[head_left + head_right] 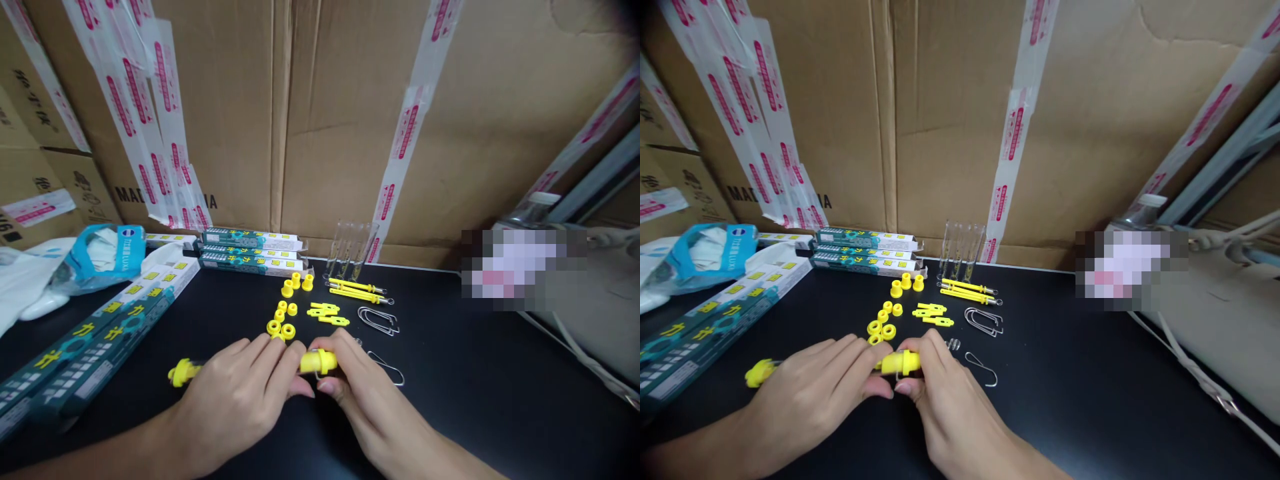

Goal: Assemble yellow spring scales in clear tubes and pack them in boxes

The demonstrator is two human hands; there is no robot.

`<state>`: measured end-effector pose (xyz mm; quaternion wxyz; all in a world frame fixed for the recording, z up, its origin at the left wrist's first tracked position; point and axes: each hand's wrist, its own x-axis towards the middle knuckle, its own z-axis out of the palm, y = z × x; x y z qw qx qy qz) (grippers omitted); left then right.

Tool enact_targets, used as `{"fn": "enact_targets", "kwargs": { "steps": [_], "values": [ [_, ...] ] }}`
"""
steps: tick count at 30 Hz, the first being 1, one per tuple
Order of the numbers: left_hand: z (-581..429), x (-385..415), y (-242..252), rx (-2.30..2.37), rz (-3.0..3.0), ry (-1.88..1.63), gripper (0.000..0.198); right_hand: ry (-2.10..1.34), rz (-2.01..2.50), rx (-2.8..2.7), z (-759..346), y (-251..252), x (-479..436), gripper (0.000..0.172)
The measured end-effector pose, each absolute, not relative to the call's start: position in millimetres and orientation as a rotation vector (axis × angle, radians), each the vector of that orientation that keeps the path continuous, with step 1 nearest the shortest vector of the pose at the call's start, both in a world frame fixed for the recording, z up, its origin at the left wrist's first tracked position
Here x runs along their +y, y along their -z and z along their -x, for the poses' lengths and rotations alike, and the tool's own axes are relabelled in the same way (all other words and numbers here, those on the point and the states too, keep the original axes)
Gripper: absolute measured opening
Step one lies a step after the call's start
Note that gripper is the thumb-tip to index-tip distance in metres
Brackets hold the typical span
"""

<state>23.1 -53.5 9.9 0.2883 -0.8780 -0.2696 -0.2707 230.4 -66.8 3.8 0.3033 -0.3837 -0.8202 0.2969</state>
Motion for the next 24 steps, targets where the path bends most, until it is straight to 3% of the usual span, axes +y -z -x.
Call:
{"fn": "enact_targets", "kwargs": {
  "steps": [13, 18, 24],
  "values": [
    [-22.7, -56.4, -11.6, -0.691, 2.33, 0.812, 0.028, -0.219, 1.08, -2.454, -237.1, -5.2, -69.2, 0.028],
    [-20.7, -58.5, -15.5, -0.635, 2.401, 0.844, 0.026, -0.039, 0.976, -2.453, -240.1, -7.1, -69.5, 0.042],
    [-20.0, -56.7, -12.6, -0.625, 2.381, 0.823, 0.022, -0.235, 1.048, -2.425, -238.0, -6.2, -67.7, 0.023]
  ]
}}
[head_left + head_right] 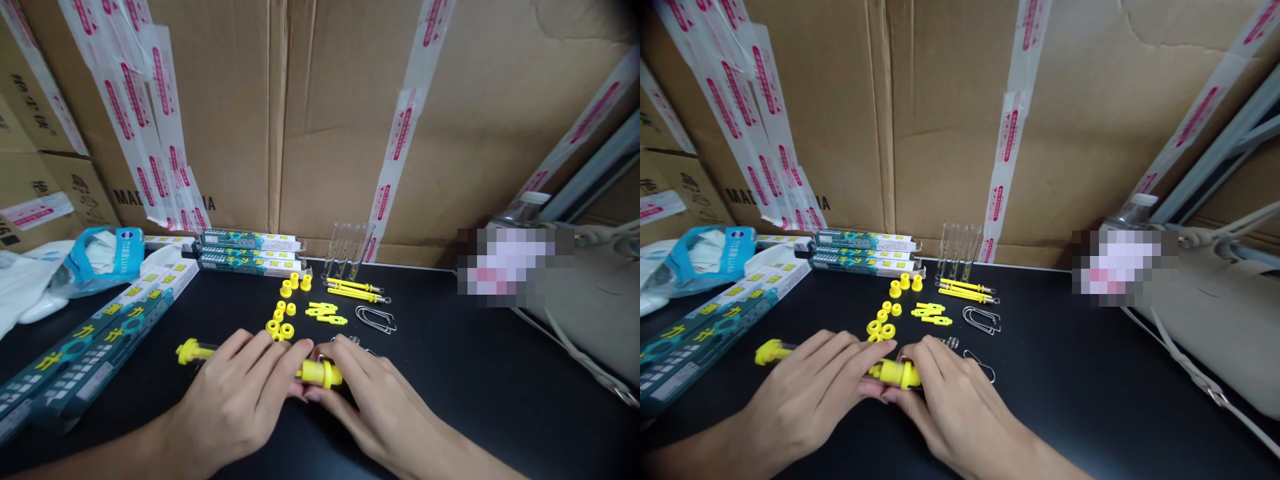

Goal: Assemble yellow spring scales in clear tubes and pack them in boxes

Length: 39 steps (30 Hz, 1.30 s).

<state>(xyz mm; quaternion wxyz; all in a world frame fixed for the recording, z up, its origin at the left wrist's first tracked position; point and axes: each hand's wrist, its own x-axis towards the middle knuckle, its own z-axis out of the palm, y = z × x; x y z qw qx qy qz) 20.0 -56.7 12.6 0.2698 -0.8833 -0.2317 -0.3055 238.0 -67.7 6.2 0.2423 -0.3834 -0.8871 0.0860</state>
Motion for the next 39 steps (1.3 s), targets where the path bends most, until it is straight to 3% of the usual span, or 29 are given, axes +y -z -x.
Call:
{"fn": "enact_targets", "kwargs": {
  "steps": [4, 13, 20, 26, 39],
  "values": [
    [-21.0, -54.0, -8.5, -0.643, 2.368, 0.721, 0.026, -0.359, 1.057, -2.398, -238.2, -3.6, -64.9, 0.012],
    [-20.9, -53.2, -6.3, -0.704, 2.374, 0.606, 0.038, -0.419, 1.021, -2.362, -237.9, -6.3, -66.5, 0.02],
    [-18.1, -52.3, -5.3, -0.699, 2.467, 0.657, 0.04, -0.209, 0.974, -2.402, -239.6, -7.1, -69.1, 0.043],
    [-17.5, -53.7, -8.7, -0.622, 2.453, 0.686, 0.044, 0.085, 0.866, -2.475, -230.8, -9.1, -71.3, 0.041],
    [-21.5, -60.0, -14.3, -0.587, 2.461, 0.749, 0.063, 0.172, 0.776, -2.533, -233.5, -5.7, -73.7, 0.047]
  ]
}}
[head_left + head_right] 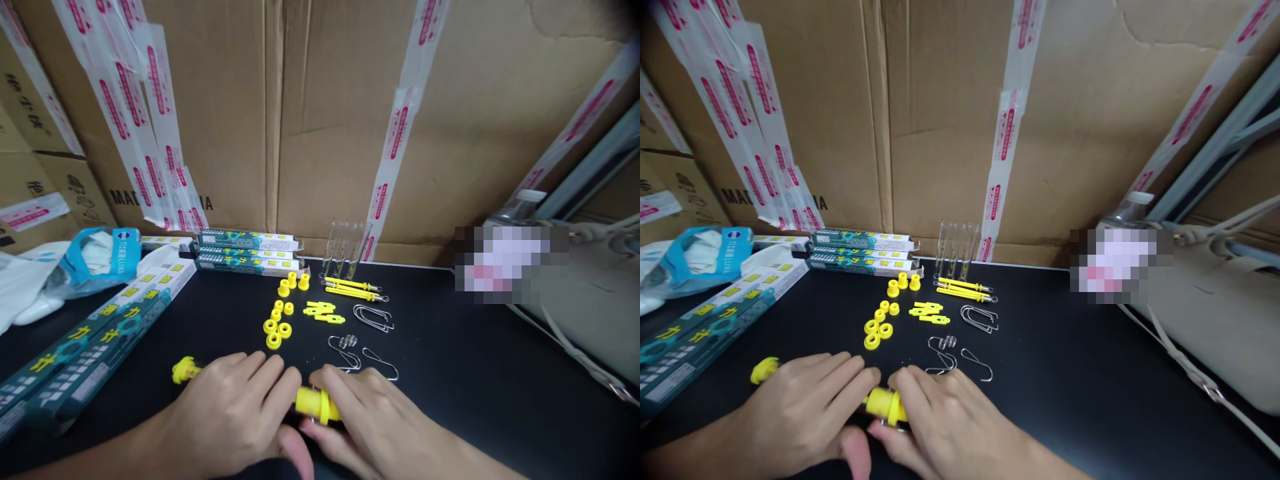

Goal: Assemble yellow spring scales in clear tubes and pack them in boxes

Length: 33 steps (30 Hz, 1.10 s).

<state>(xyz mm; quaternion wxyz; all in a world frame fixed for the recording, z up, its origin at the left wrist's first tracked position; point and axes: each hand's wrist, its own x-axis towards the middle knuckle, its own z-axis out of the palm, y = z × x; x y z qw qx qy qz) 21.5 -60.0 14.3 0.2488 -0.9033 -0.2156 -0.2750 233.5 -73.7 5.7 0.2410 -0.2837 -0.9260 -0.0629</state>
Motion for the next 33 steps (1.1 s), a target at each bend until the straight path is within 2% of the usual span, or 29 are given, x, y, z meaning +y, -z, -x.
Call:
{"fn": "enact_targets", "kwargs": {
  "steps": [20, 27, 33],
  "values": [
    [-20.3, -60.9, -12.2, -0.608, 2.473, 0.714, 0.055, -0.118, 0.855, -2.545, -232.1, -8.6, -76.0, 0.052],
    [-21.5, -59.1, -12.5, -0.608, 2.48, 0.721, 0.057, -0.104, 0.858, -2.508, -234.7, -6.2, -74.4, 0.051],
    [-23.3, -58.8, -13.2, -0.671, 2.49, 0.858, 0.064, -0.264, 0.817, -2.395, -233.6, -6.1, -70.6, 0.047]
  ]
}}
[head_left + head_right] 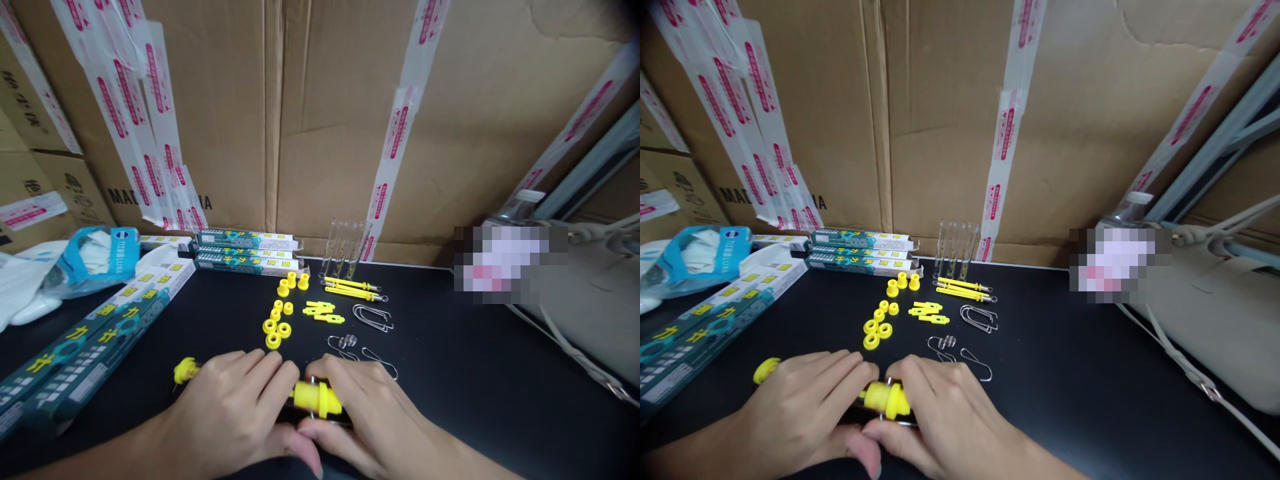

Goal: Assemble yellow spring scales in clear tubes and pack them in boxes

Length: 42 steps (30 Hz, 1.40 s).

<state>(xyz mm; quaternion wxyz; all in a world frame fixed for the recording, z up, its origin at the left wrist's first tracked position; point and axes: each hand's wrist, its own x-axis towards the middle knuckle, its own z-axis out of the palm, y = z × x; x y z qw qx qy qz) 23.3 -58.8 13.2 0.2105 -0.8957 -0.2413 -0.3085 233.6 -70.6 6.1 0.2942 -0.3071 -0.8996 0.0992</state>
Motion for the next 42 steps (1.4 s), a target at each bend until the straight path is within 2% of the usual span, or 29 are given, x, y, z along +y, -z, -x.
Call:
{"fn": "enact_targets", "kwargs": {
  "steps": [3, 7, 9, 11, 15, 19, 22, 24, 26, 34, 39, 42],
  "values": [
    [-24.1, -59.0, -12.6, -0.738, 2.522, 0.932, 0.068, -0.334, 0.857, -2.344, -233.9, -8.6, -69.4, 0.049],
    [-25.7, -60.0, -12.0, -0.794, 2.55, 1.005, 0.068, -0.392, 0.847, -2.279, -236.7, -11.5, -65.3, 0.071],
    [-25.8, -60.1, -12.0, -0.812, 2.553, 1.028, 0.065, -0.433, 0.796, -2.218, -238.3, -11.4, -64.0, 0.075],
    [-25.0, -59.8, -12.1, -0.841, 2.57, 1.029, 0.058, -0.44, 0.775, -2.152, -239.5, -10.1, -64.4, 0.067],
    [-22.0, -59.6, -11.8, -0.967, 2.611, 1.019, 0.044, -0.389, 0.843, -2.069, -240.1, -6.4, -68.1, 0.033],
    [-22.1, -61.2, -11.1, -1.017, 2.611, 1.046, 0.036, -0.548, 0.862, -2.099, -238.9, -6.9, -71.8, 0.022],
    [-23.1, -61.5, -9.9, -1.029, 2.588, 1.058, 0.035, -0.766, 0.846, -2.109, -237.7, -10.1, -73.9, 0.028],
    [-23.0, -61.4, -8.9, -1.034, 2.58, 1.038, 0.04, -0.849, 0.843, -2.099, -237.0, -11.8, -74.4, 0.038],
    [-22.3, -61.2, -8.2, -1.011, 2.602, 0.991, 0.04, -0.884, 0.842, -2.087, -236.5, -12.2, -74.0, 0.04],
    [-21.8, -58.9, -7.1, -0.971, 2.657, 0.919, 0.017, -0.896, 0.869, -2.054, -233.6, -6.0, -71.6, 0.019],
    [-22.6, -56.8, -5.6, -1.005, 2.529, 0.938, 0.018, -0.844, 0.938, -1.976, -232.8, -4.3, -68.9, 0.011],
    [-22.0, -57.7, -6.3, -1.054, 2.517, 0.882, 0.019, -0.742, 0.91, -1.925, -233.2, -5.1, -68.8, 0.014]
  ]
}}
